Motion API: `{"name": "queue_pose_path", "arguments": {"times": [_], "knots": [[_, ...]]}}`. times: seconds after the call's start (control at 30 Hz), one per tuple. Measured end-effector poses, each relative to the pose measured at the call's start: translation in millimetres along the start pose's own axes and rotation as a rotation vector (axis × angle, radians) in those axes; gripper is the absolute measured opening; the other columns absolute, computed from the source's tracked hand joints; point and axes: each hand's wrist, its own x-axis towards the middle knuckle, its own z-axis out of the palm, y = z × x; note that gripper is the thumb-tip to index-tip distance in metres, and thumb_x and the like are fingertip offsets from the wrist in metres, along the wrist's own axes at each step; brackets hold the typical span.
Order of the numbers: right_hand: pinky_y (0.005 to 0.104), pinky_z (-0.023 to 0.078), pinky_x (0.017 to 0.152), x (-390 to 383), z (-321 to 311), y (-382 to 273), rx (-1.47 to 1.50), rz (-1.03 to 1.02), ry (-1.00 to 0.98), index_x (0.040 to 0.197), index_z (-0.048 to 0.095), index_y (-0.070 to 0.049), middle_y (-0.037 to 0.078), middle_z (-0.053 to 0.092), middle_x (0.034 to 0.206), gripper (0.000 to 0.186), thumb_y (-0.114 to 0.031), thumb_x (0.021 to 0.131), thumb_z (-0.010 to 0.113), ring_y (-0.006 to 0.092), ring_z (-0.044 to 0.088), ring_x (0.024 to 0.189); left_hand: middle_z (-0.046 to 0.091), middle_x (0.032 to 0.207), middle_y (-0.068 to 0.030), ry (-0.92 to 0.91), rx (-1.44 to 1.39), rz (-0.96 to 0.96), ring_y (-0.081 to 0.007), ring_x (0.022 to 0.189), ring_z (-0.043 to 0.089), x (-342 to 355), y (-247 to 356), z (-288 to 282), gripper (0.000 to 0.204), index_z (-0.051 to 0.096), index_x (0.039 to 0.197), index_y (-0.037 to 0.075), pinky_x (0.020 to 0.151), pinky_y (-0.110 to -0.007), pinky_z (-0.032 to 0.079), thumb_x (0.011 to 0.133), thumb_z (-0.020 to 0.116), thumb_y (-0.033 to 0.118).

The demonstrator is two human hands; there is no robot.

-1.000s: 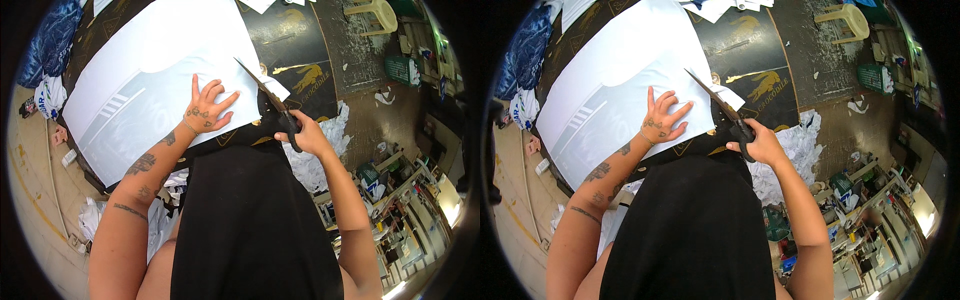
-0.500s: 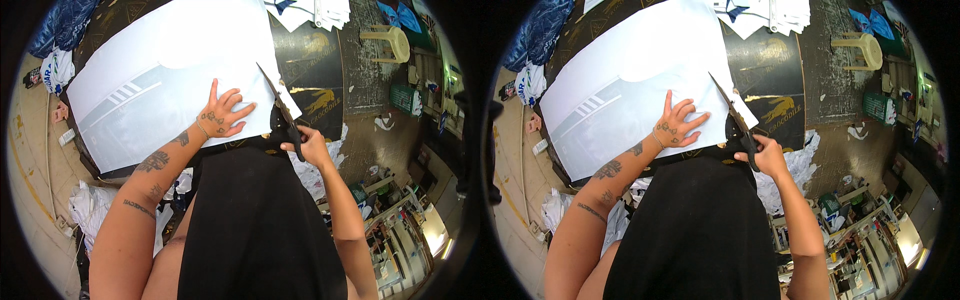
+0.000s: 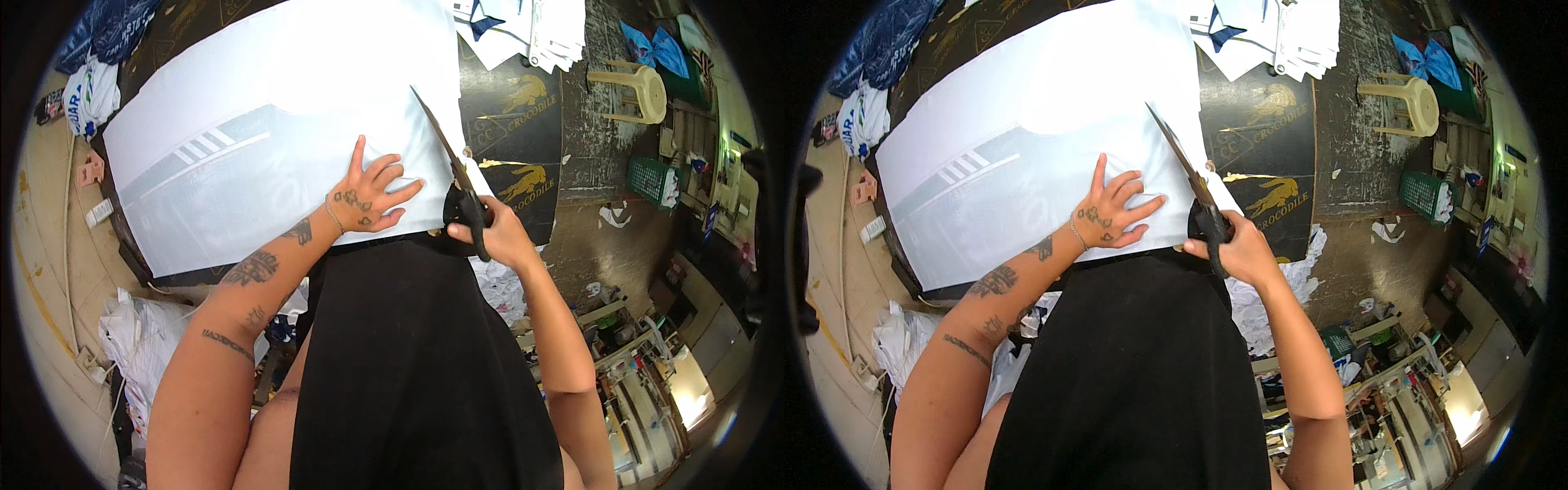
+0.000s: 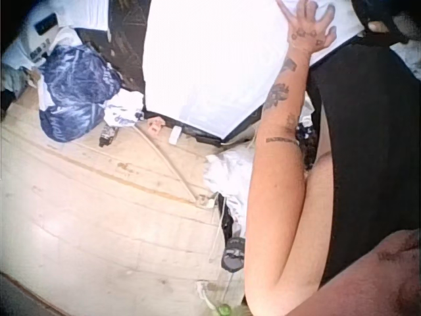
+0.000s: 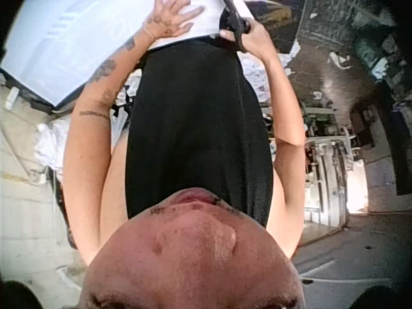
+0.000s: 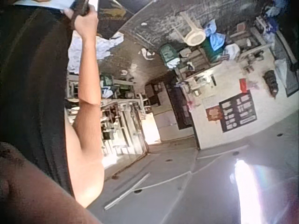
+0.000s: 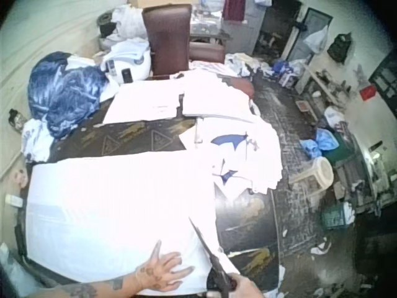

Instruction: The person uses shears to cut a large white fabric sheet laid over a patterned garment on a table. They repeatedly align the fabric, cut along the pattern edges, and fold the cut pieces. The process is repeated multiple times with the same garment and fabric.

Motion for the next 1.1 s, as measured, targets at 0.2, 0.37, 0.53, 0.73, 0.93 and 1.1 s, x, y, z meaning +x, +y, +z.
{"name": "queue_pose_path", "arguments": {"times": [0.2,0.37,0.53,0.73,0.93,1.1], "knots": [[0.033,0.052,0.07,26,-47,-27,-0.208,0.033,0.012,0.124,0.075,0.0,0.005,0.07,0.081,0.087,-0.053,0.06,0.101,0.0169,0.064,0.071,0.053,0.12,-0.0076,-0.004,-0.001,0.001,-0.0276,0.135,0.049,0,-1,-2,0.062,0.063,0.142,0.031,0.119,-0.082,0.015,0.082,0.075,0.044],[0.0353,0.052,0.07,83,-178,-134,-0.75,-0.024,-0.383,0.127,0.073,0.0,0.005,0.071,0.082,0.088,-0.052,0.061,0.1,0.0182,0.067,0.076,0.054,0.121,-0.0066,0.01,-0.031,-0.025,-0.0263,0.135,0.049,-2,1,-3,0.066,0.061,0.142,0.031,0.119,-0.082,0.019,0.08,0.078,0.046],[0.0358,0.053,0.073,178,-188,-198,-0.858,-0.474,-0.616,0.122,0.073,0.001,0.01,0.074,0.087,0.079,-0.045,0.063,0.099,0.0206,0.069,0.082,0.056,0.123,-0.0056,-0.029,-0.032,-0.043,-0.0252,0.137,0.049,-3,1,-4,0.065,0.06,0.141,0.032,0.121,-0.081,0.019,0.081,0.078,0.049],[0.0362,0.052,0.069,176,-142,-233,-1.204,-0.301,-0.537,0.113,0.078,-0.003,0.005,0.07,0.079,0.072,-0.041,0.058,0.103,0.0192,0.064,0.072,0.057,0.119,-0.0053,0.039,-0.095,-0.033,-0.0253,0.136,0.05,-4,-1,-4,0.065,0.064,0.139,0.031,0.121,-0.08,0.021,0.078,0.08,0.045],[0.0365,0.053,0.072,162,-111,-223,-1.105,-0.284,-0.564,0.122,0.073,0.002,0.011,0.075,0.083,0.083,-0.047,0.061,0.102,0.0232,0.069,0.076,0.058,0.119,-0.0042,0.064,-0.104,-0.032,-0.0251,0.136,0.051,-6,-2,-5,0.061,0.065,0.136,0.03,0.122,-0.079,0.021,0.078,0.08,0.043],[0.0352,0.051,0.067,155,-92,-219,-1.107,-0.325,-0.507,0.115,0.076,0.002,0.009,0.071,0.076,0.075,-0.045,0.062,0.101,0.021,0.065,0.069,0.058,0.119,-0.0043,0.068,-0.112,-0.025,-0.0248,0.136,0.051,-7,-2,-2,0.059,0.064,0.136,0.028,0.122,-0.077,0.023,0.08,0.078,0.042]]}}
